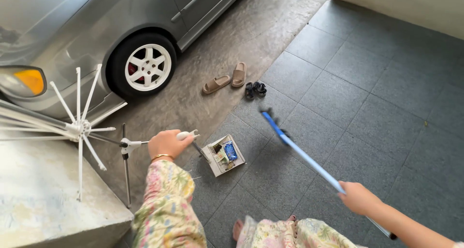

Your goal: Sweep the garage floor using a broom and a long-handled dustpan.

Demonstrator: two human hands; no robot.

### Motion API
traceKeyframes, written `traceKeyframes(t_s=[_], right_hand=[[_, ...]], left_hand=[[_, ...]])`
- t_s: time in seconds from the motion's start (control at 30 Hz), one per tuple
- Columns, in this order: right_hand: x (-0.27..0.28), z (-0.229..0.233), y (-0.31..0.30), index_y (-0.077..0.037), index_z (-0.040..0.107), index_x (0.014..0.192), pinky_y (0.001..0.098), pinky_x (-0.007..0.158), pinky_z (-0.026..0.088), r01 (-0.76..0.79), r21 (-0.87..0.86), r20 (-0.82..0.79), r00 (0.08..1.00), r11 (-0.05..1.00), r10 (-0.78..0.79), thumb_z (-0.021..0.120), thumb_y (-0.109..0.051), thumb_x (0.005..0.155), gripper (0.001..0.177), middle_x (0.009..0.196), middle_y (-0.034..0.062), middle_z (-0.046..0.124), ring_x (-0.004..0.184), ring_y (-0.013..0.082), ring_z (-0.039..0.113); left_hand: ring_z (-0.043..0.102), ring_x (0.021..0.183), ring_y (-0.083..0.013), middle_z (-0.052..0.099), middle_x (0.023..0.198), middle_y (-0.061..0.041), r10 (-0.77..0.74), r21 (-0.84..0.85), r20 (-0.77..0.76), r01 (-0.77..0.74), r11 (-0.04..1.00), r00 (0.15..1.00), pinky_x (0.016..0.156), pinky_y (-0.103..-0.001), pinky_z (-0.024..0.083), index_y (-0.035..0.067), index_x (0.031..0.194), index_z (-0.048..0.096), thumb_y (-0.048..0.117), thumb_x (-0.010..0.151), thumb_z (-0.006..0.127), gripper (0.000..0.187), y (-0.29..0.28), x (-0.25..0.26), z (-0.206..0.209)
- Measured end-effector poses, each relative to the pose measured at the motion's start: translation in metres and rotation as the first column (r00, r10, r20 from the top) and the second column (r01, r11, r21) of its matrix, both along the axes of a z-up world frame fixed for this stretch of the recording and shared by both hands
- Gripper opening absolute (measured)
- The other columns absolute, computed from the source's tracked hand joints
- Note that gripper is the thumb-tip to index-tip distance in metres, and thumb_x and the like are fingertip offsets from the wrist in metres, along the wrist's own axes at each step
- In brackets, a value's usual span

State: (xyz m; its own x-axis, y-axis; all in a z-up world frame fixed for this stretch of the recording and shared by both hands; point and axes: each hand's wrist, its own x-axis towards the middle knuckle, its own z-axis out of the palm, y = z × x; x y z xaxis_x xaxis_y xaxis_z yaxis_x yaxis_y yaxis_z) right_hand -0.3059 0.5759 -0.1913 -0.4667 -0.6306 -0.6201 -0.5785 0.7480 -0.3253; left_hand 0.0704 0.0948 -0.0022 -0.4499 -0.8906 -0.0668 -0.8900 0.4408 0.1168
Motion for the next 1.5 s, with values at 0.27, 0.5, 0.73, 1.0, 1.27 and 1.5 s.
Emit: traceKeyframes(t_s=[0.27, 0.5, 0.73, 1.0, 1.27, 1.5], right_hand=[[-0.047, -0.103, 0.048, 0.000, 0.070, 0.109, 0.0439, 0.066, 0.065, 0.043, 0.270, -0.131, 0.991, 0.962, -0.008, 0.061, -0.011, 0.089, 0.025, 0.086, 0.0207, 0.079, 0.075, 0.0333, 0.079], [0.066, -0.038, -0.058, 0.004, 0.069, 0.096, 0.0403, 0.056, 0.061, -0.058, 0.233, 0.080, 0.996, 0.971, 0.041, 0.067, -0.015, 0.089, 0.021, 0.068, 0.0170, 0.075, 0.057, 0.0274, 0.076], [0.136, -0.028, -0.120, 0.014, 0.074, 0.103, 0.0339, 0.044, 0.052, -0.001, 0.044, 0.434, 0.901, 0.999, -0.018, 0.068, -0.018, 0.093, 0.034, 0.059, 0.0132, 0.067, 0.043, 0.0205, 0.063], [0.189, 0.122, -0.172, 0.004, 0.071, 0.120, 0.0341, 0.042, 0.045, -0.036, 0.055, 0.385, 0.923, 0.998, 0.012, 0.064, -0.015, 0.094, 0.033, 0.056, 0.0083, 0.061, 0.041, 0.0169, 0.054], [0.256, -0.019, -0.287, 0.004, 0.072, 0.103, 0.0280, 0.041, 0.042, 0.216, 0.108, 0.815, 0.540, 0.971, -0.210, 0.066, -0.009, 0.092, 0.018, 0.063, 0.0043, 0.062, 0.048, 0.0108, 0.052], [0.212, -0.105, -0.243, 0.002, 0.068, 0.087, 0.0316, 0.036, 0.039, 0.276, 0.181, 0.732, 0.603, 0.944, -0.316, 0.071, -0.015, 0.091, 0.018, 0.060, 0.0056, 0.058, 0.044, 0.0146, 0.049]], left_hand=[[0.071, 0.077, -0.0350, 0.074, 0.078, -0.011, 0.133, -0.129, -0.058, -0.139, 0.982, 0.989, 0.067, -0.047, 0.054, 0.023, 0.086, 0.079, 0.068, 0.077, 0.064, 0.048, 0.035, 0.123, 0.034], [0.070, 0.076, -0.0359, 0.073, 0.077, -0.011, 0.288, -0.101, -0.020, -0.289, 0.952, 0.957, 0.064, -0.047, 0.054, 0.023, 0.086, 0.078, 0.067, 0.082, 0.063, 0.047, 0.064, 0.187, 0.031], [0.071, 0.077, -0.0353, 0.075, 0.080, -0.011, 0.387, -0.048, 0.001, -0.387, 0.921, 0.922, 0.066, -0.046, 0.054, 0.025, 0.088, 0.080, 0.067, 0.081, 0.063, 0.046, 0.092, 0.227, 0.026], [0.075, 0.079, -0.0327, 0.077, 0.083, -0.010, 0.517, 0.060, 0.083, -0.522, 0.851, 0.852, 0.068, -0.045, 0.057, 0.030, 0.092, 0.080, 0.070, 0.078, 0.062, 0.047, 0.135, 0.281, 0.036], [0.073, 0.081, -0.0372, 0.076, 0.082, -0.011, 0.630, 0.038, 0.088, -0.635, 0.772, 0.771, 0.070, -0.047, 0.057, 0.026, 0.085, 0.079, 0.069, 0.080, 0.063, 0.046, 0.174, 0.299, 0.028], [0.073, 0.081, -0.0373, 0.076, 0.082, -0.010, 0.661, 0.035, 0.049, -0.662, 0.748, 0.749, 0.070, -0.047, 0.058, 0.026, 0.085, 0.079, 0.068, 0.078, 0.064, 0.045, 0.182, 0.302, 0.026]])
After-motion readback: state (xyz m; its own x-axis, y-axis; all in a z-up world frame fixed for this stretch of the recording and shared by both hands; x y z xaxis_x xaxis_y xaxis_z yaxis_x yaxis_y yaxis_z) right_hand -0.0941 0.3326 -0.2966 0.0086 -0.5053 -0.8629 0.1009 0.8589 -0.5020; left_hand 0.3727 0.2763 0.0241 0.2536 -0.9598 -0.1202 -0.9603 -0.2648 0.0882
